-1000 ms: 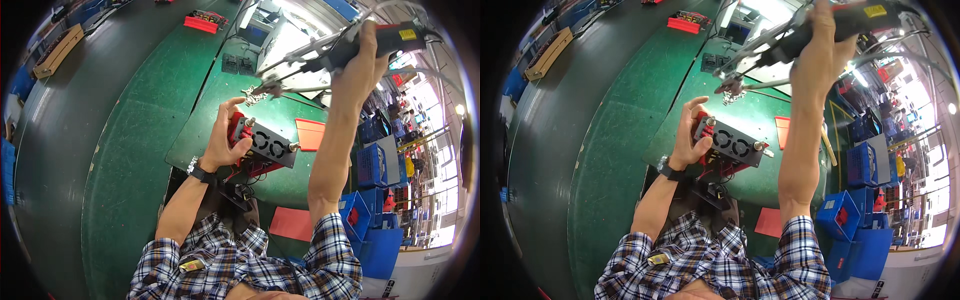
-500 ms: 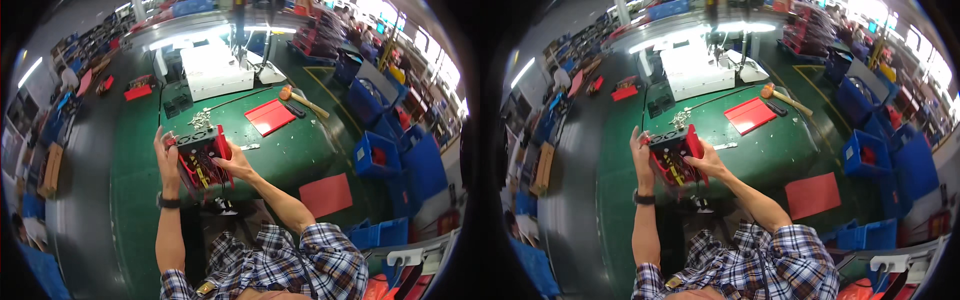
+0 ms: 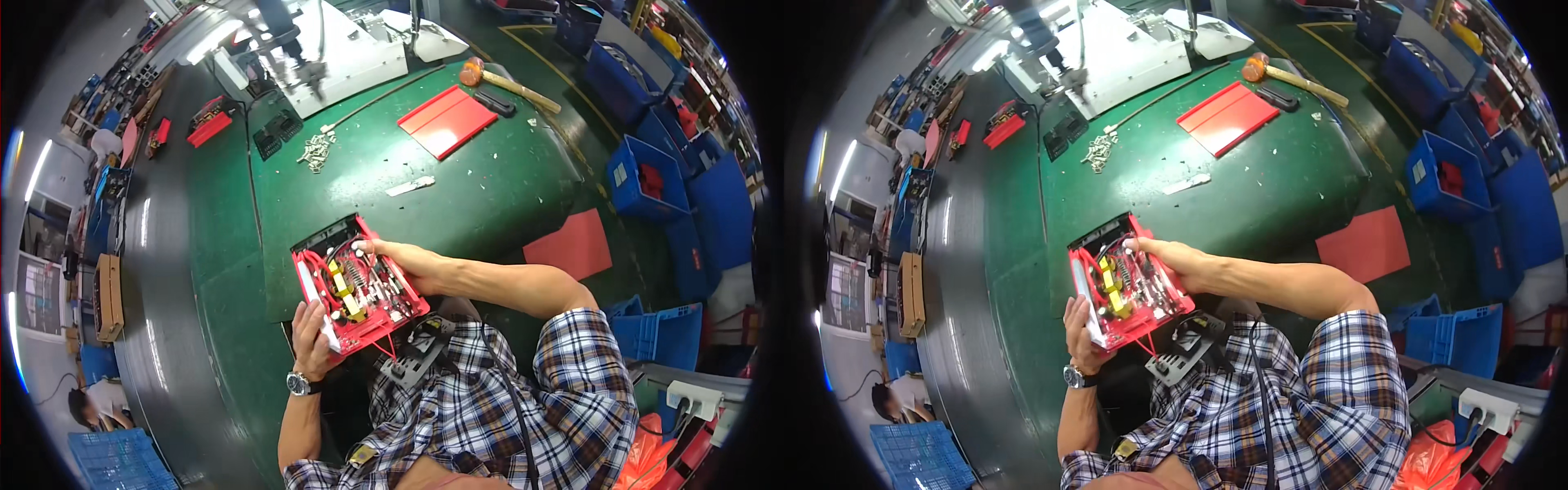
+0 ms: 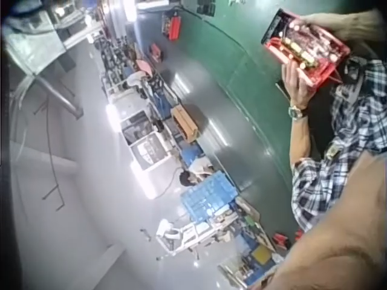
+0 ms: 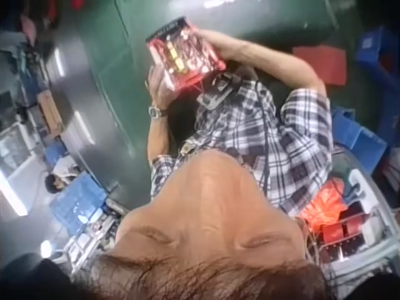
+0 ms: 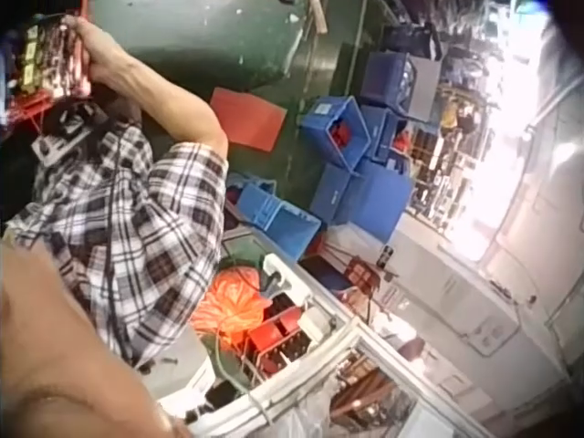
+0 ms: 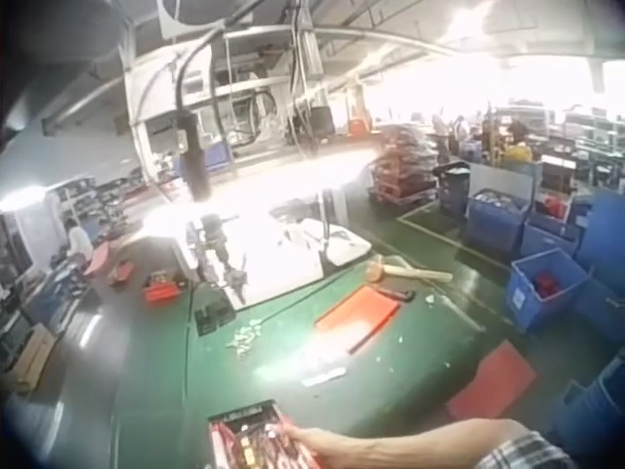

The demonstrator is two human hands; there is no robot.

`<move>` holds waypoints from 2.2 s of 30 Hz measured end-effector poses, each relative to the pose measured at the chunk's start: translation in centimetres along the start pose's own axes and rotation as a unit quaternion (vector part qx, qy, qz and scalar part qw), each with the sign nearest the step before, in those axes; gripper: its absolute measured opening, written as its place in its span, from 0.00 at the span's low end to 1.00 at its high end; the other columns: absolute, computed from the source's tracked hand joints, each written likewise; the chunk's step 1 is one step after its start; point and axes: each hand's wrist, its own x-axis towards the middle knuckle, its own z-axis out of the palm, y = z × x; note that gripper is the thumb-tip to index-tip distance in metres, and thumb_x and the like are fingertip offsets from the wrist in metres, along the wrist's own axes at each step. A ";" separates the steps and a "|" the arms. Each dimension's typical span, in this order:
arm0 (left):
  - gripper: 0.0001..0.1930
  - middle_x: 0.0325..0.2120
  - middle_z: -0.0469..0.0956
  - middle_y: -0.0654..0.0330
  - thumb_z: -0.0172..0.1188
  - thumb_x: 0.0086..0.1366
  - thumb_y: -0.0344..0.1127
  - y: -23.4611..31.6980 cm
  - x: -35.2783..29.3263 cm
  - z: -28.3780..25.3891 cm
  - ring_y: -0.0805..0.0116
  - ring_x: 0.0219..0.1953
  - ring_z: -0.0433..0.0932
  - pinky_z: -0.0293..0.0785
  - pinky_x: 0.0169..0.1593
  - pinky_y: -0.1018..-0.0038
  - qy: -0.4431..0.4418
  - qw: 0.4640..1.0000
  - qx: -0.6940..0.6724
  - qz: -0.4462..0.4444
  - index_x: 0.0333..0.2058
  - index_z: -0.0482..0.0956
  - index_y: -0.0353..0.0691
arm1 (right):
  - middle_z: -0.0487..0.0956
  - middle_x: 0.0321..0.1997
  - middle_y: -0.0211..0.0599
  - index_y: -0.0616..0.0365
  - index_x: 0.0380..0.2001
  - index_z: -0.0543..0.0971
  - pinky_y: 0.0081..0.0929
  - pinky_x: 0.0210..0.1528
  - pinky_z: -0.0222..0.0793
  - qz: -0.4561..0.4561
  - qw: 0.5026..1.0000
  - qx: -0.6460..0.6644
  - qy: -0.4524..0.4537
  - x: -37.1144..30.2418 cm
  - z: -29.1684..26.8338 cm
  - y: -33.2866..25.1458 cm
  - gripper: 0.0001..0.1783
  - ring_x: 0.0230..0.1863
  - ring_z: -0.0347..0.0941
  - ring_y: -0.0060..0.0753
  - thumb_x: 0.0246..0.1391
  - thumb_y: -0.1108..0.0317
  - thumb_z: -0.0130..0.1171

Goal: The worker is assembling electronic components into a housing and securing them with screws using an electric screwdriver.

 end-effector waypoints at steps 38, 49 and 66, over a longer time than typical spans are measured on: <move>0.18 0.57 0.76 0.45 0.76 0.57 0.34 -1.4 11.4 -7.7 0.49 0.55 0.80 0.78 0.57 0.61 0.052 0.968 -0.081 -0.232 0.46 0.86 0.37 | 0.77 0.24 0.36 0.62 0.36 0.82 0.33 0.28 0.74 -0.504 0.361 -0.783 -0.054 -7.9 11.3 -8.2 0.15 0.25 0.78 0.41 0.42 0.79 0.73; 0.18 0.54 0.78 0.45 0.77 0.57 0.35 -0.6 10.8 -7.2 0.52 0.53 0.81 0.79 0.53 0.63 0.083 0.954 -0.130 -0.255 0.46 0.87 0.37 | 0.72 0.21 0.33 0.61 0.35 0.82 0.31 0.22 0.66 -0.483 0.338 -0.806 -0.057 -9.0 11.3 -8.4 0.14 0.20 0.70 0.36 0.42 0.75 0.73; 0.18 0.57 0.77 0.43 0.77 0.57 0.35 0.3 10.8 -7.6 0.50 0.57 0.79 0.77 0.57 0.62 0.081 0.940 -0.147 -0.297 0.45 0.87 0.35 | 0.81 0.24 0.39 0.56 0.34 0.80 0.39 0.23 0.69 -0.377 0.392 -0.834 -0.091 -9.4 13.4 -11.2 0.09 0.24 0.78 0.48 0.47 0.78 0.64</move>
